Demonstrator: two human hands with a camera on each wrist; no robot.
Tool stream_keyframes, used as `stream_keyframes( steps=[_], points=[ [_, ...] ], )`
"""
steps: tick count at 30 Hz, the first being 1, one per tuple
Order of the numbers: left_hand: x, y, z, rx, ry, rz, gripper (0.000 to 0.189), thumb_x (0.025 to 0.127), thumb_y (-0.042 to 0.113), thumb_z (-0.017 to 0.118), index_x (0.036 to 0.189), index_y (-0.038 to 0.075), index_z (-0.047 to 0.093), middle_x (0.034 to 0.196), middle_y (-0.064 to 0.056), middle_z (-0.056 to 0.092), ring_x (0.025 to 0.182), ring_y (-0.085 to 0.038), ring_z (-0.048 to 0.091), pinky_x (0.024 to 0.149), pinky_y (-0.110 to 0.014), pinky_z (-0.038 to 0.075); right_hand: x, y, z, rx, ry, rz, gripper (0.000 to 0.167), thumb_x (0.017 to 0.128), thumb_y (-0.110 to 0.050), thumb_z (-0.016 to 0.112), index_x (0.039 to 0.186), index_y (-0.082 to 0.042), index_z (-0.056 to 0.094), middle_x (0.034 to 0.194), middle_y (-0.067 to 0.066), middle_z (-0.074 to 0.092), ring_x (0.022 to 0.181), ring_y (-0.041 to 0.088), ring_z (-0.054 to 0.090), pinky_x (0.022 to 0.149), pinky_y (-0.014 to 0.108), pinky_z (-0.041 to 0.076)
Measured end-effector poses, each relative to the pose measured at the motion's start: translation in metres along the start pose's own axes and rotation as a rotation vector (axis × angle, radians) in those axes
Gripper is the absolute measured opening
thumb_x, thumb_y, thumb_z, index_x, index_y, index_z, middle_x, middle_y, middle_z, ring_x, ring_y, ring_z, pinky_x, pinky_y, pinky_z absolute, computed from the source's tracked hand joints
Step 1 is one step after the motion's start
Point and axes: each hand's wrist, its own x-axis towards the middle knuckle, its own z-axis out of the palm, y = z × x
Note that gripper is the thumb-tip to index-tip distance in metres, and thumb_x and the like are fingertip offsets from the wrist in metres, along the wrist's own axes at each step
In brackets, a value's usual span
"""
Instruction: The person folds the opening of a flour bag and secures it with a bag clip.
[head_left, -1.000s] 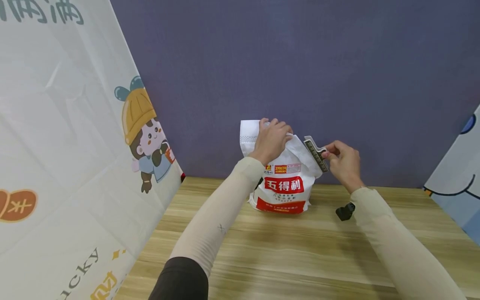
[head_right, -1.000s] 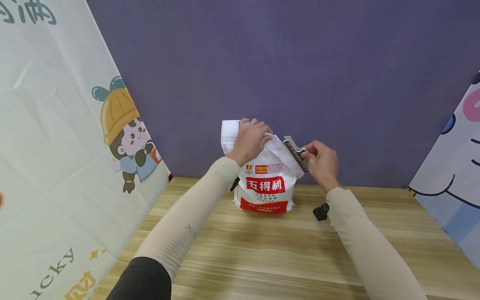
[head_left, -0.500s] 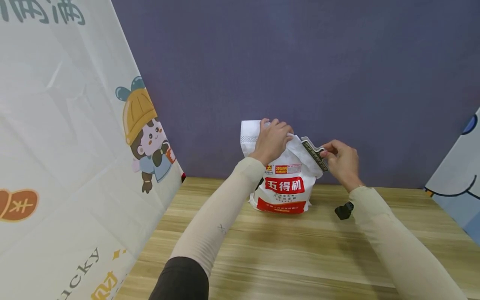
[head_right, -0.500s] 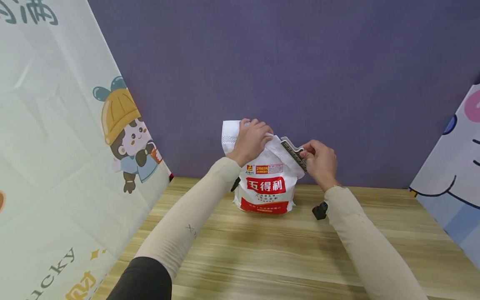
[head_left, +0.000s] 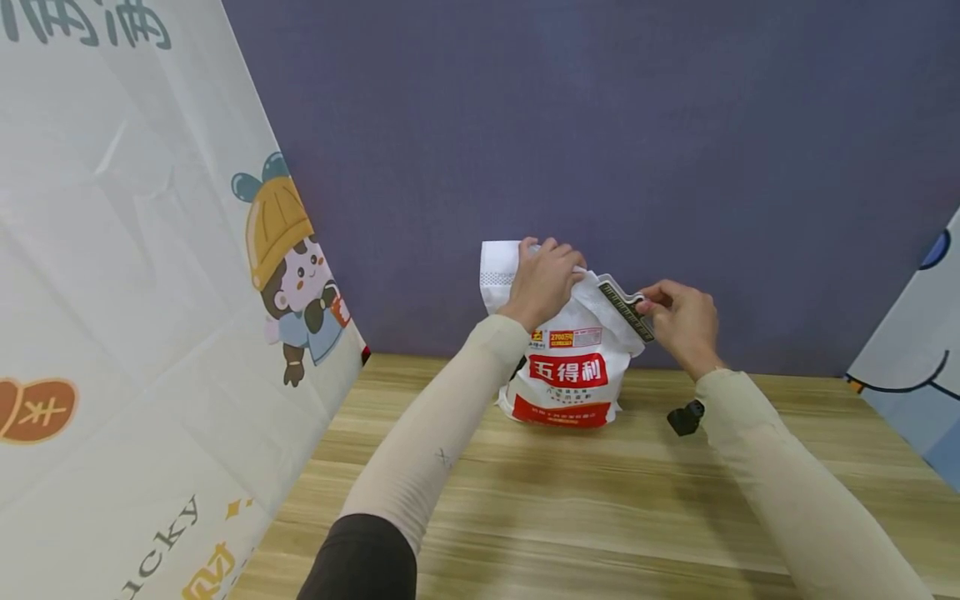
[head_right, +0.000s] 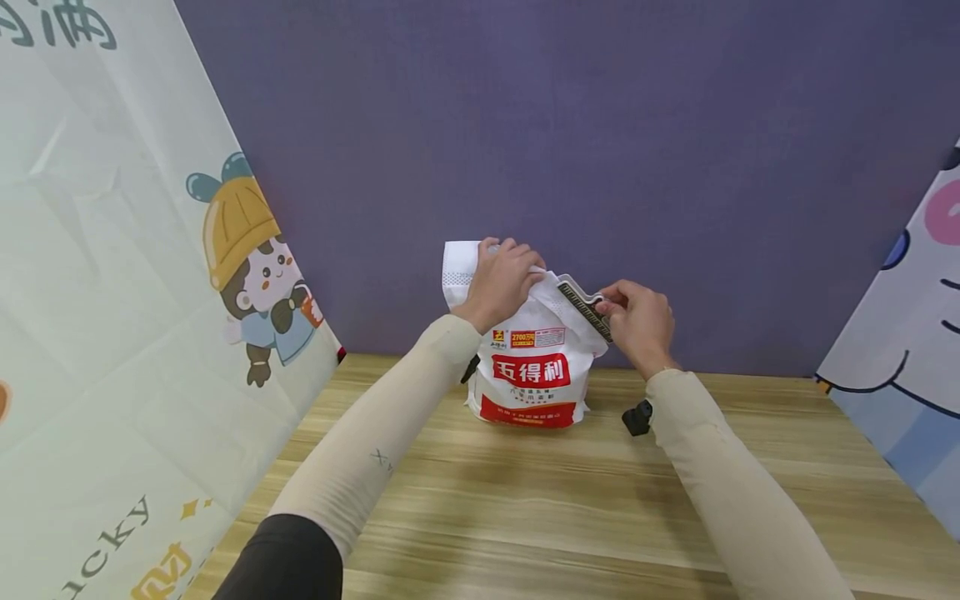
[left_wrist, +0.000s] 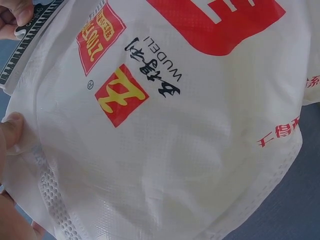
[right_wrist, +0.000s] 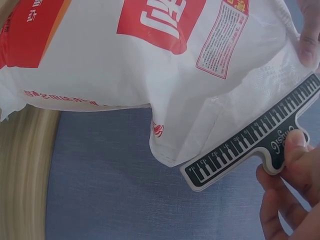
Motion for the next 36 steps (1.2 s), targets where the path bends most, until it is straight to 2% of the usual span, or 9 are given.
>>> stream_keyframes(
  steps=[23,36],
  points=[
    [0.000,0.000,0.000,0.010,0.012,0.001,0.023,0.105,0.039,0.053,0.118,0.032,0.071,0.118,0.016,0.071,0.112,-0.009,0.058,0.116,-0.045,0.032,0.005,-0.006,0.005,0.007,-0.084,0.043,0.018,0.093,-0.020,0.076,0.103,-0.006,0.078,0.098,0.018,0.078,0.083,0.031,0.067,0.067,0.036,0.039],
    [-0.001,0.001,-0.001,0.005,0.015,-0.001,0.024,0.105,0.039,0.053,0.118,0.031,0.071,0.119,0.015,0.071,0.112,-0.009,0.058,0.117,-0.045,0.031,0.004,-0.006,0.010,0.017,-0.081,0.054,0.016,0.094,-0.017,0.074,0.104,-0.005,0.077,0.097,0.018,0.078,0.085,0.033,0.068,0.069,0.037,0.040]
  ],
)
